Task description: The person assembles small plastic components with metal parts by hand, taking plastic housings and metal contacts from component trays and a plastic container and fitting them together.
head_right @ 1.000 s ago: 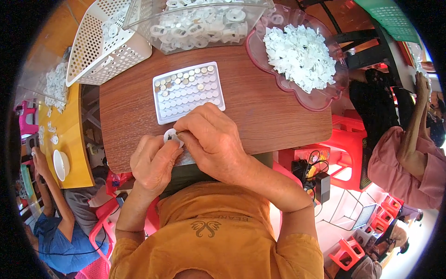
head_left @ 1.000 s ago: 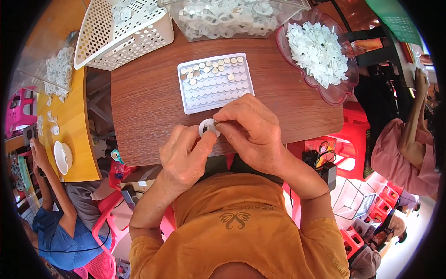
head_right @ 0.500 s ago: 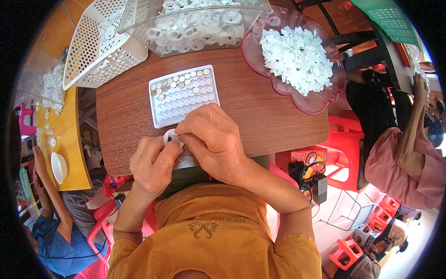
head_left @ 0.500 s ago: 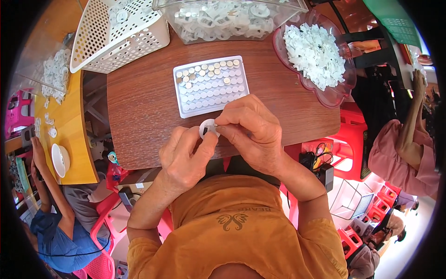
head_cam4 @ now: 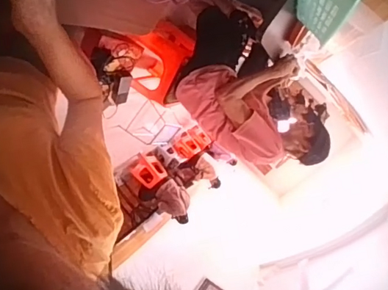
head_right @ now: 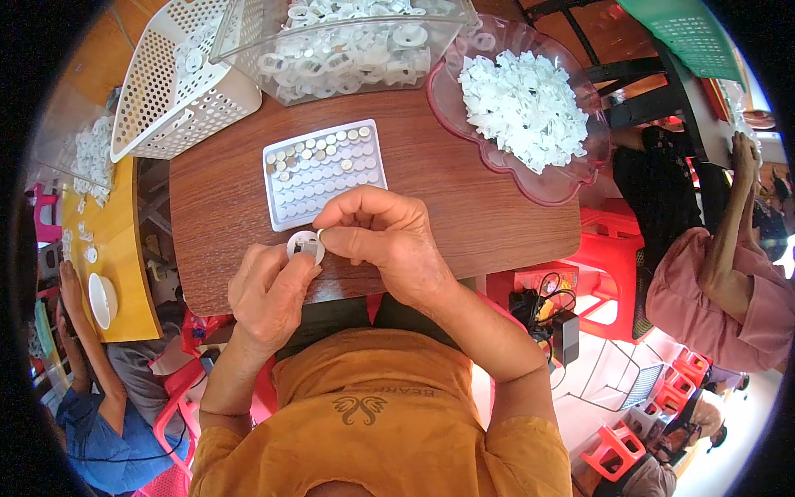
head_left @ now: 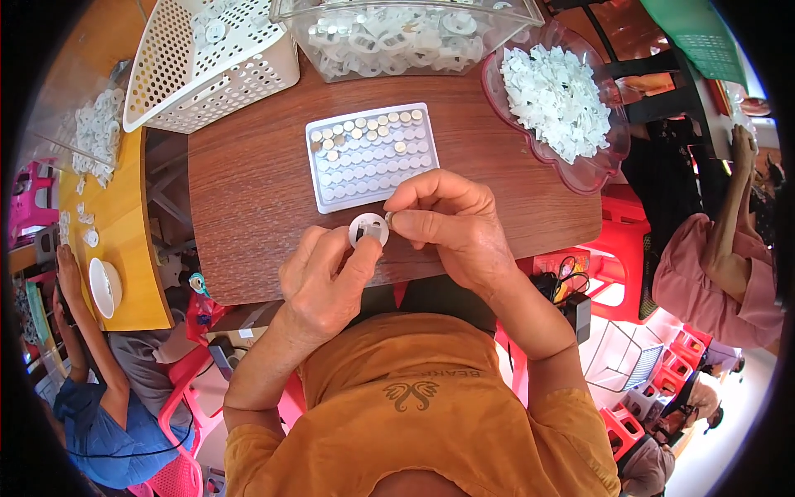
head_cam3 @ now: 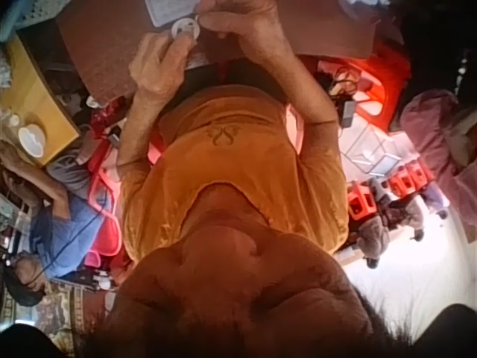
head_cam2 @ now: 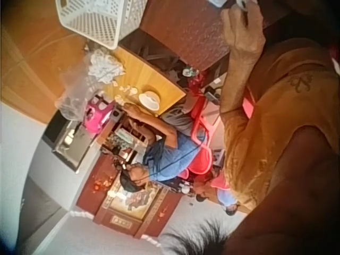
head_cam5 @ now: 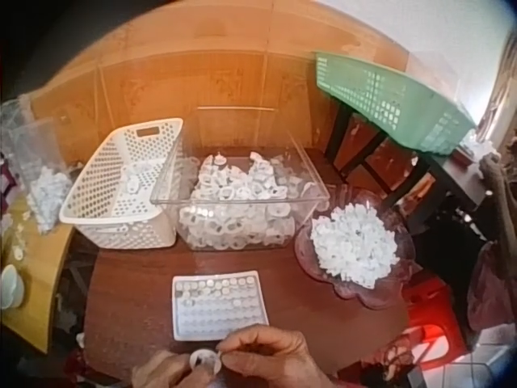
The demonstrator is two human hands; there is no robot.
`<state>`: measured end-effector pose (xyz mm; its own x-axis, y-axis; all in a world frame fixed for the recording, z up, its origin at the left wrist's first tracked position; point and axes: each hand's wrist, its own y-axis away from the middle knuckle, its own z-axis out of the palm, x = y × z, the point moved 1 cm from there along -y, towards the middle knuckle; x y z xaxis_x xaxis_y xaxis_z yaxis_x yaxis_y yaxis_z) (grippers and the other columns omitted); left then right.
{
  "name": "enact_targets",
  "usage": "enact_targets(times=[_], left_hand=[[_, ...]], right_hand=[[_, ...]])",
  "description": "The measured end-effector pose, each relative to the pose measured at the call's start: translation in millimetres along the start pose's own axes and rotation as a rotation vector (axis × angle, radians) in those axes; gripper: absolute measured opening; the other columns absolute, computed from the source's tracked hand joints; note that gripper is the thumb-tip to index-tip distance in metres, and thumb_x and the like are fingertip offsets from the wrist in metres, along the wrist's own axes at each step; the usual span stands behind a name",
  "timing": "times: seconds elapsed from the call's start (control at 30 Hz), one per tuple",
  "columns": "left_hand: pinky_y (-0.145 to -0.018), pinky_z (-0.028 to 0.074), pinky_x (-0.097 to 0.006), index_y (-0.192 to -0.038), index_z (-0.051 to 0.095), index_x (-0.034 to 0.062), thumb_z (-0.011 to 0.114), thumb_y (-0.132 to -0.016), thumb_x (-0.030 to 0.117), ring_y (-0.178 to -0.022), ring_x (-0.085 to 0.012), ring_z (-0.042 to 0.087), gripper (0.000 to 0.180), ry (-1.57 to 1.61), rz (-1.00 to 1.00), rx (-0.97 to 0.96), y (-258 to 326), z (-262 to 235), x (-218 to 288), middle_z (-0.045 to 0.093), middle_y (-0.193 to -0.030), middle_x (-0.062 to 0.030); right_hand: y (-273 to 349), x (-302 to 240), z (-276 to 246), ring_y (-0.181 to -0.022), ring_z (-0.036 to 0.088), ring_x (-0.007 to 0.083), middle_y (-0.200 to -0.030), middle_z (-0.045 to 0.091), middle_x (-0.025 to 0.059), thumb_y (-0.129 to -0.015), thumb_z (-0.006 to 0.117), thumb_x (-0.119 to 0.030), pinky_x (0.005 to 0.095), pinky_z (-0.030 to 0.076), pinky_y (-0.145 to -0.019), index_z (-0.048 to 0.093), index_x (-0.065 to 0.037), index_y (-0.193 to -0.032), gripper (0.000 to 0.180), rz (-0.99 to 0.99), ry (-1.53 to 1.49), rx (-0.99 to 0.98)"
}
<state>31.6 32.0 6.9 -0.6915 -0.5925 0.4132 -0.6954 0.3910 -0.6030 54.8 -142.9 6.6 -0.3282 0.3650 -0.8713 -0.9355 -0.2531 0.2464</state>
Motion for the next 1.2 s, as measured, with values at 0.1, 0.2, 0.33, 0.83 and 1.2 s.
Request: enact_targets(times=[0.1, 0.2, 0.33, 0.83, 1.2], left_hand=[[-0.047, 0.040, -0.030, -0.087, 0.063, 0.0007, 0.072, -0.061, 0.000, -0.060, -0.0235, 0.052, 0.028, -0.003, -0.012, -0.002, 2, 1, -2, 0.058, -0.077, -0.0113], [-0.042, 0.039, -0.025, -0.089, 0.063, 0.0014, 0.068, -0.059, -0.002, -0.058, -0.0186, 0.049, 0.030, -0.017, 0.051, 0.022, 1, 1, -5, 0.056, -0.077, -0.0097], [-0.042, 0.039, -0.025, -0.089, 0.064, 0.0009, 0.067, -0.059, -0.002, -0.058, -0.0188, 0.049, 0.031, -0.017, 0.061, 0.026, -1, 0, -4, 0.056, -0.078, -0.0102], [-0.042, 0.042, -0.025, -0.090, 0.063, -0.0011, 0.068, -0.057, -0.002, -0.061, -0.0208, 0.052, 0.033, -0.078, 0.150, -0.005, 1, -5, 3, 0.058, -0.081, -0.0155], [-0.043, 0.044, -0.025, -0.088, 0.064, -0.0025, 0.066, -0.053, -0.001, -0.063, -0.0212, 0.053, 0.035, -0.078, 0.144, -0.019, 4, -4, 5, 0.058, -0.083, -0.0171]], right_hand=[[-1, 1, -1, -0.064, 0.051, 0.0099, -0.083, 0.062, 0.0061, -0.077, 0.064, 0.004, 0.0218, 0.041, -0.056, 0.062, 0.001, -0.093, 0.017, 0.087, -0.081, -0.030], [-2, -1, 0, -0.064, 0.051, 0.0102, -0.082, 0.062, 0.0062, -0.076, 0.065, 0.003, 0.0221, 0.041, -0.056, 0.062, 0.000, -0.093, 0.017, 0.168, -0.244, -0.066], [5, 0, 8, -0.066, 0.053, 0.0106, -0.081, 0.061, 0.0051, -0.077, 0.064, 0.004, 0.0225, 0.042, -0.057, 0.062, 0.000, -0.092, 0.016, 0.005, -0.003, 0.012], [15, 0, 15, -0.066, 0.053, 0.0233, -0.080, 0.057, 0.0106, -0.065, 0.066, 0.010, 0.0309, 0.042, -0.055, 0.061, 0.000, -0.089, 0.027, -0.936, 0.963, 0.025], [20, 0, 20, -0.065, 0.051, 0.0245, -0.081, 0.056, 0.0116, -0.062, 0.064, 0.010, 0.0314, 0.043, -0.054, 0.061, 0.001, -0.089, 0.029, -0.964, 1.072, 0.021]])
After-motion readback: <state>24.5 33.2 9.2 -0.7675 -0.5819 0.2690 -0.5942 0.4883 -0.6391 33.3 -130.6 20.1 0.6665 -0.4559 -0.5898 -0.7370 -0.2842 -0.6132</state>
